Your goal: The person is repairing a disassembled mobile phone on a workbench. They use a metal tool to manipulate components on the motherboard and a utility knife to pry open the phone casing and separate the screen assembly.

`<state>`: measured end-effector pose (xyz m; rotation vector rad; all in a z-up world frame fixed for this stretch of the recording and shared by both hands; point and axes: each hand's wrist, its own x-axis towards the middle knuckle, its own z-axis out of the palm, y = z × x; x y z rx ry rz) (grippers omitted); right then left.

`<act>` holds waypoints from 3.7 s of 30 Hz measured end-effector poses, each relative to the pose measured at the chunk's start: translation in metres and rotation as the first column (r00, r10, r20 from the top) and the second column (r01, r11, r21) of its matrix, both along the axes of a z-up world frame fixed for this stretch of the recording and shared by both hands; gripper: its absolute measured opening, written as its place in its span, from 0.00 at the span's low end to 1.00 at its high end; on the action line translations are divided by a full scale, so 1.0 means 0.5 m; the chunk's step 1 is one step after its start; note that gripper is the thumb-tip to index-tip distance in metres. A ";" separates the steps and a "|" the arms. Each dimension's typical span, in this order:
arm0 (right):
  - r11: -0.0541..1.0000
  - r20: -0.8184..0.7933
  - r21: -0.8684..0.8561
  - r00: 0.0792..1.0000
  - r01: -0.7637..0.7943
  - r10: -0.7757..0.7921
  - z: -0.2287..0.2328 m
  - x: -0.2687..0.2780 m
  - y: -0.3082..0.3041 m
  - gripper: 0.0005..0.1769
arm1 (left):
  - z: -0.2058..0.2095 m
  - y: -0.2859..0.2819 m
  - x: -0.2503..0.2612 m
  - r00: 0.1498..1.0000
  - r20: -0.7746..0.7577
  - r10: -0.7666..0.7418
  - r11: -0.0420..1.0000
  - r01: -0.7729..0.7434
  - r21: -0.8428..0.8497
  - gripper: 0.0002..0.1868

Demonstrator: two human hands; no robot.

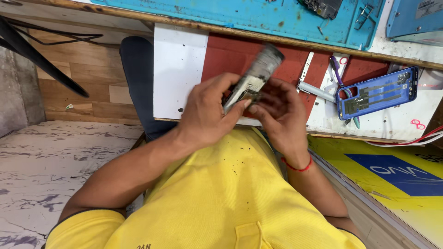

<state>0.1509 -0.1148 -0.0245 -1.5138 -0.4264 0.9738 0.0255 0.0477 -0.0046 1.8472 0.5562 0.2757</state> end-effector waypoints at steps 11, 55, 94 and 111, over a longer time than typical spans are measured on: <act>0.883 0.758 -0.404 0.627 0.240 0.176 0.009 0.080 -0.047 0.20 | 0.050 0.045 0.003 0.994 -0.044 -0.096 0.858 0.105 0.503 0.16; 0.802 0.796 -0.574 0.341 0.167 0.499 0.080 0.148 -0.090 0.05 | 0.040 0.016 0.000 0.993 -0.054 -0.107 0.827 0.119 0.549 0.18; 0.875 0.379 0.477 0.877 0.088 -0.295 -0.056 0.029 -0.054 0.13 | -0.034 0.025 -0.023 0.974 0.210 -0.080 0.786 -0.068 0.614 0.13; 0.852 0.343 0.516 0.891 0.086 -0.298 -0.053 0.039 -0.040 0.13 | -0.017 0.028 -0.028 0.983 0.104 -0.155 0.653 0.023 0.757 0.19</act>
